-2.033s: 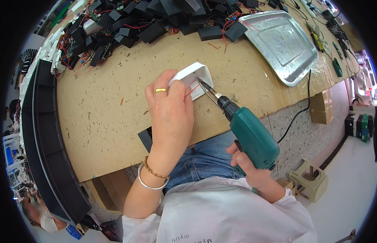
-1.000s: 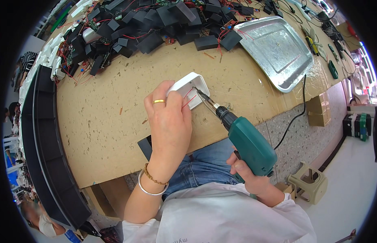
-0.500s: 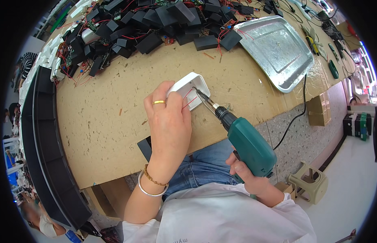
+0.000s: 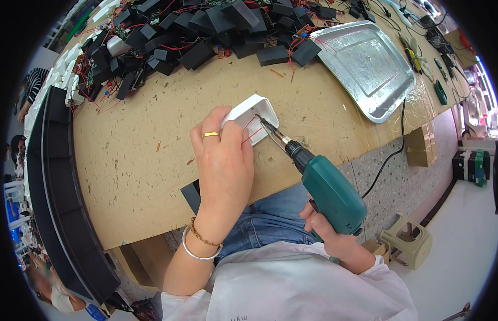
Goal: Soldering wires to small electronic components at a factory workstation.
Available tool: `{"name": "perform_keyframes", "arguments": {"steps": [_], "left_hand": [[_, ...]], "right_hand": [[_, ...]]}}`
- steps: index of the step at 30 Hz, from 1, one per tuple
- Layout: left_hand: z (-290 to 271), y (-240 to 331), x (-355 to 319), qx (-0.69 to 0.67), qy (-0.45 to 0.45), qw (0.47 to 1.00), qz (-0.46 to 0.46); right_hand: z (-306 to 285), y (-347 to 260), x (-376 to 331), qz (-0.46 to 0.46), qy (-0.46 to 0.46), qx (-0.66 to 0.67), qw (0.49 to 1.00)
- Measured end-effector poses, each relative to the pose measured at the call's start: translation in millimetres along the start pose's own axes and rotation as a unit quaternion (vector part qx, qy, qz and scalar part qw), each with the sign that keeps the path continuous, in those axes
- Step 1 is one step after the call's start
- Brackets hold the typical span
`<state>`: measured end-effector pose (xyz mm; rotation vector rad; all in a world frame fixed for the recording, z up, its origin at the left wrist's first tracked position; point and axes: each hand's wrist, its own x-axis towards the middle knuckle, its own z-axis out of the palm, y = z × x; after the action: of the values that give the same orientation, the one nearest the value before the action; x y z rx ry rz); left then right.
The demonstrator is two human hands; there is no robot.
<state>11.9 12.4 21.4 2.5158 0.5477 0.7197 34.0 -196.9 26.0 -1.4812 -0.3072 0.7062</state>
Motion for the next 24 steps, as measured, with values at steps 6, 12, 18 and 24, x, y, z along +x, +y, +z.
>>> {"name": "perform_keyframes", "arguments": {"steps": [6,12,18,24], "left_hand": [[-0.6,0.7,0.1,-0.005,0.001,1.0,-0.003],[0.0,-0.3,-0.3,-0.004,0.002,1.0,0.0],[0.0,0.5,0.1,-0.002,0.006,1.0,0.002],[-0.4,1.2,-0.2,-0.006,0.003,1.0,-0.003]], "right_hand": [[-6.5,1.2,-0.7,-0.019,-0.055,-0.074,0.996],[-6.1,2.0,-2.7,-0.02,-0.049,-0.057,0.997],[-2.3,1.8,-0.8,0.0,-0.002,-0.048,0.999],[-1.8,2.7,0.3,-0.01,-0.001,-0.052,0.999]]}}
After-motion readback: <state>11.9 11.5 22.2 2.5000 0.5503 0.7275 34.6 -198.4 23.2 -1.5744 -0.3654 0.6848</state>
